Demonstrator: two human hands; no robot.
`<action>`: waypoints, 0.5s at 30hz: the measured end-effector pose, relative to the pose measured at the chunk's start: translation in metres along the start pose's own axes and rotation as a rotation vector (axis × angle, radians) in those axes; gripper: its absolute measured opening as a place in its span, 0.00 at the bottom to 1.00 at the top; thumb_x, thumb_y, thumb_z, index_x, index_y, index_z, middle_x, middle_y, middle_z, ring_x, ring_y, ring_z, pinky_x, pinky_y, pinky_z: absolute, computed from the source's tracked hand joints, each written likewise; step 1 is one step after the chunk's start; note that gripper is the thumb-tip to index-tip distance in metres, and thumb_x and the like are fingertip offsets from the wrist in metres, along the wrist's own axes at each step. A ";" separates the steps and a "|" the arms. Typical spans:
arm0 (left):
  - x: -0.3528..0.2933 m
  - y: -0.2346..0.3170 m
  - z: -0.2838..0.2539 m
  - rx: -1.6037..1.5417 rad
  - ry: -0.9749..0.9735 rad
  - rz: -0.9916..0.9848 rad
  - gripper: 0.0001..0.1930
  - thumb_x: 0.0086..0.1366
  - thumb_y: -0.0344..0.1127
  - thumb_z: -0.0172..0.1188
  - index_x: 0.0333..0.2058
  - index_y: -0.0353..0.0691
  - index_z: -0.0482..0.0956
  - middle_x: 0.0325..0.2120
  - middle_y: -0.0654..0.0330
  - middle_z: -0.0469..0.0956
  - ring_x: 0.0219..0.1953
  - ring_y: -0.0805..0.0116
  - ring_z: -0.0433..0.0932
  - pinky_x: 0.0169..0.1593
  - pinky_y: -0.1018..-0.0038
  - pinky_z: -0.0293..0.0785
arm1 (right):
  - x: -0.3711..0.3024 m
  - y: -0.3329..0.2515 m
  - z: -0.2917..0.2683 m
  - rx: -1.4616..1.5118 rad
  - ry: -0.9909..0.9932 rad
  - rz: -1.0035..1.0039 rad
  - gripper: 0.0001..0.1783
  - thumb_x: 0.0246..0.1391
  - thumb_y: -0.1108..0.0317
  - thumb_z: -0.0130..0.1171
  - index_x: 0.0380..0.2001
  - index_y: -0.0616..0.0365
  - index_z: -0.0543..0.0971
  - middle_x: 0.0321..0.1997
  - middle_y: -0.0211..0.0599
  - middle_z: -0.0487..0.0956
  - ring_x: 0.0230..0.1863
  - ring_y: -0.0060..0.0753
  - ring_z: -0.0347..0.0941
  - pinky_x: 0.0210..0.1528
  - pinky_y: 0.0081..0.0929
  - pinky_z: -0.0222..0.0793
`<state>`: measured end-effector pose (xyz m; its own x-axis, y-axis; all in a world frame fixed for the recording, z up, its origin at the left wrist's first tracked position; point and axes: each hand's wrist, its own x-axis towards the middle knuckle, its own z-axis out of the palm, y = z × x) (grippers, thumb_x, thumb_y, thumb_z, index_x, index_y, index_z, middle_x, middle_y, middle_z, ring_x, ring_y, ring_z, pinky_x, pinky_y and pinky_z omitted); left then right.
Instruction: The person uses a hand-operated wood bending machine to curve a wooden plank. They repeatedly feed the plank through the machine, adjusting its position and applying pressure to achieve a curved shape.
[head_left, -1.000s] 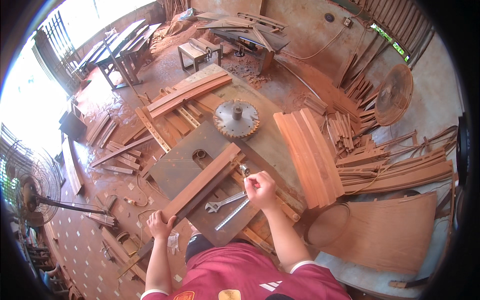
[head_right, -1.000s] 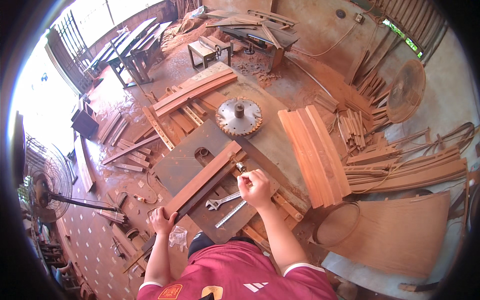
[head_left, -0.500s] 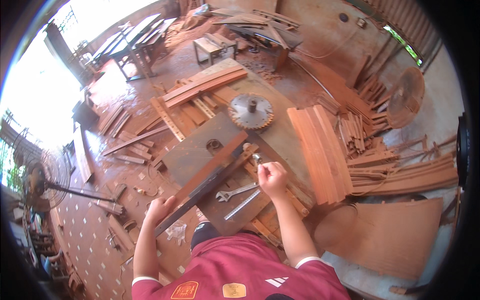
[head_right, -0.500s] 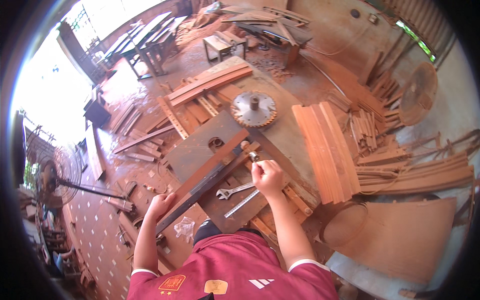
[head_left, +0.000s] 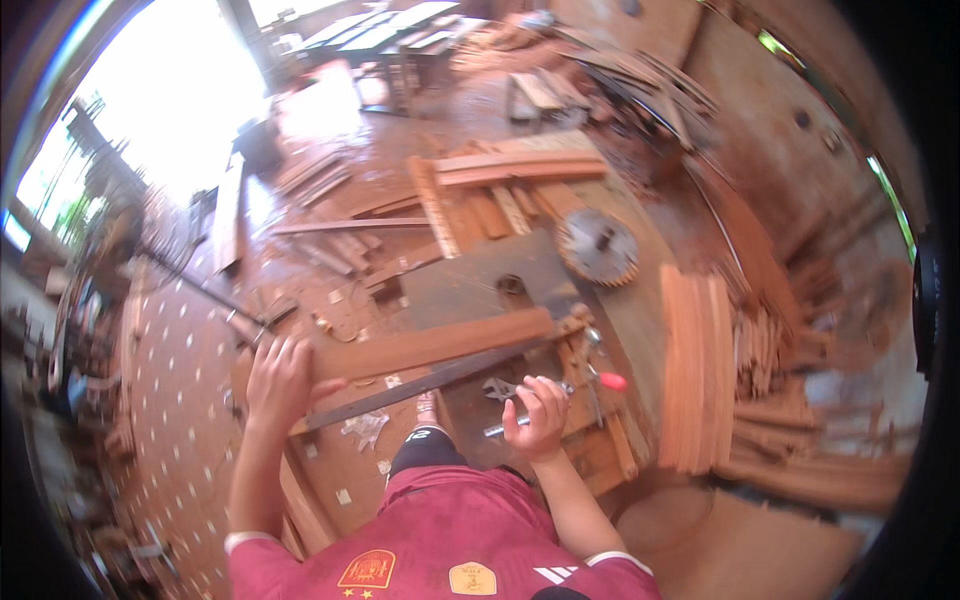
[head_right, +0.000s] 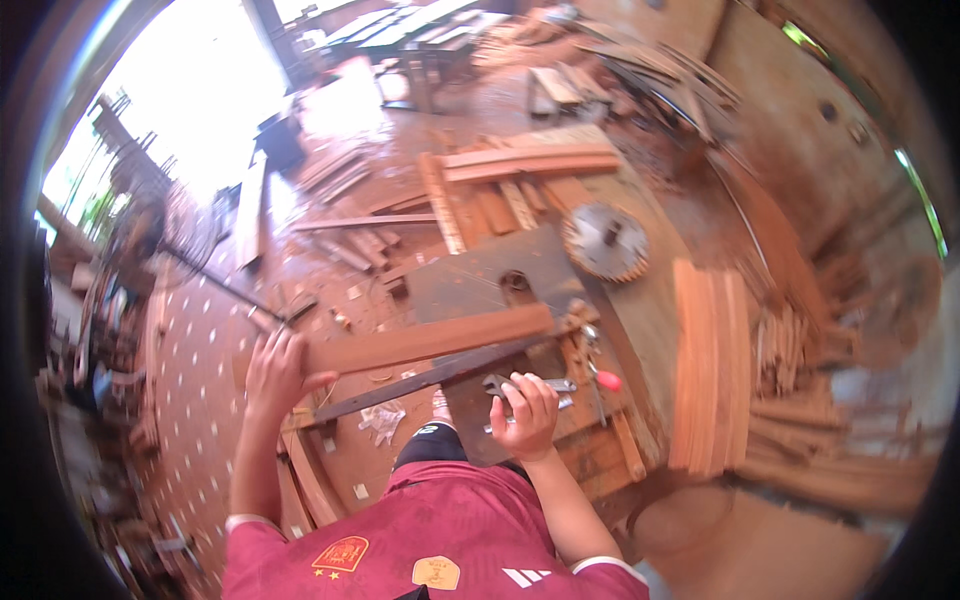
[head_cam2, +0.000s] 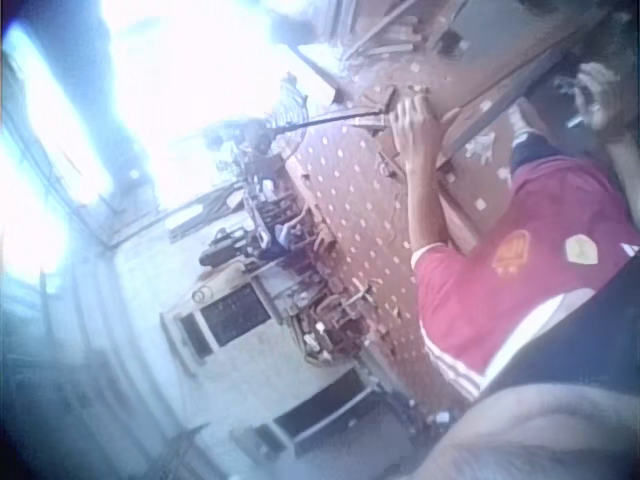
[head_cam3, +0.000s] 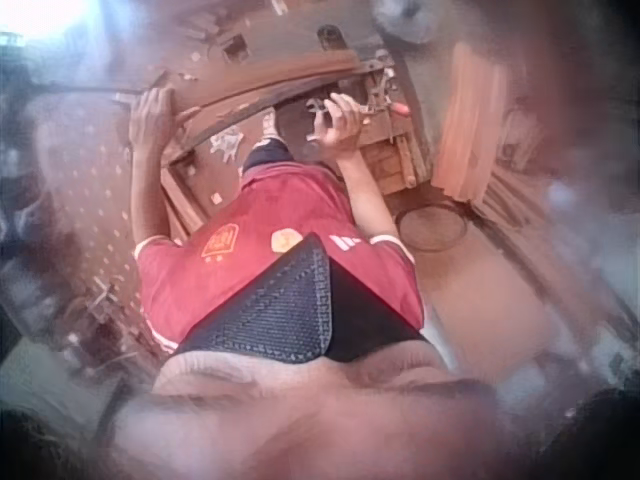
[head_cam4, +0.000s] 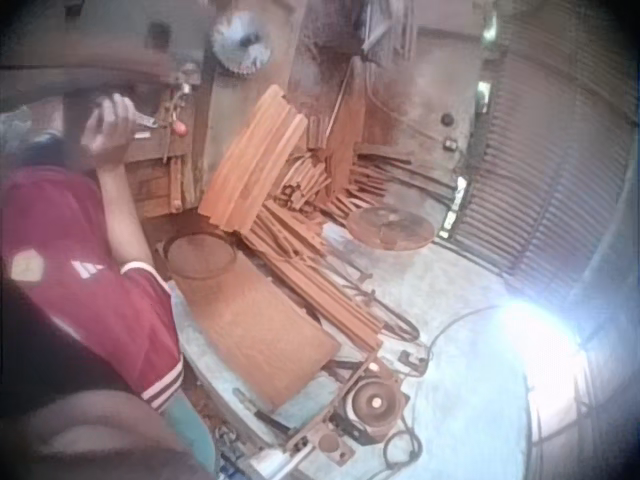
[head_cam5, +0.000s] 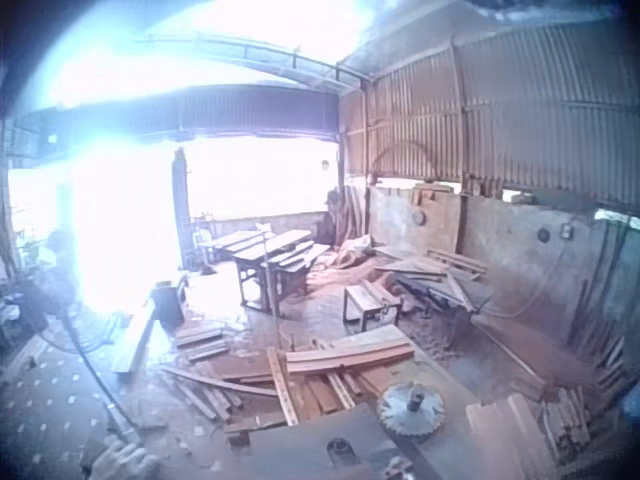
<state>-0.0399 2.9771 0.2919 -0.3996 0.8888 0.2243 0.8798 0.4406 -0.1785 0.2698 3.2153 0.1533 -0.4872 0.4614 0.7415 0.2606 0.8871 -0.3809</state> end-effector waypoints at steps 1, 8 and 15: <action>0.017 0.001 -0.025 0.038 0.026 0.071 0.36 0.53 0.69 0.69 0.42 0.40 0.77 0.40 0.56 0.80 0.47 0.57 0.79 0.56 0.60 0.71 | 0.010 -0.008 0.011 0.034 -0.025 -0.004 0.22 0.55 0.62 0.69 0.50 0.56 0.78 0.56 0.45 0.80 0.58 0.52 0.76 0.61 0.50 0.69; 0.058 0.023 -0.122 0.376 0.155 0.507 0.30 0.58 0.61 0.67 0.45 0.39 0.79 0.39 0.61 0.80 0.47 0.64 0.78 0.57 0.64 0.70 | 0.081 -0.046 0.067 0.111 -0.406 -0.037 0.58 0.44 0.51 0.79 0.73 0.61 0.60 0.76 0.55 0.64 0.79 0.55 0.56 0.77 0.61 0.49; 0.056 0.046 -0.141 0.556 0.430 0.700 0.15 0.59 0.40 0.63 0.45 0.46 0.83 0.43 0.66 0.82 0.54 0.65 0.76 0.59 0.64 0.68 | 0.072 -0.055 0.068 0.400 -0.286 0.146 0.41 0.39 0.67 0.82 0.59 0.59 0.75 0.52 0.53 0.84 0.51 0.59 0.83 0.53 0.46 0.80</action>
<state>0.0147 3.0296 0.4312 0.3888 0.8981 0.2057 0.5918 -0.0723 -0.8028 0.1635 3.2001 0.1898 -0.6927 0.5150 0.5048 0.0314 0.7209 -0.6923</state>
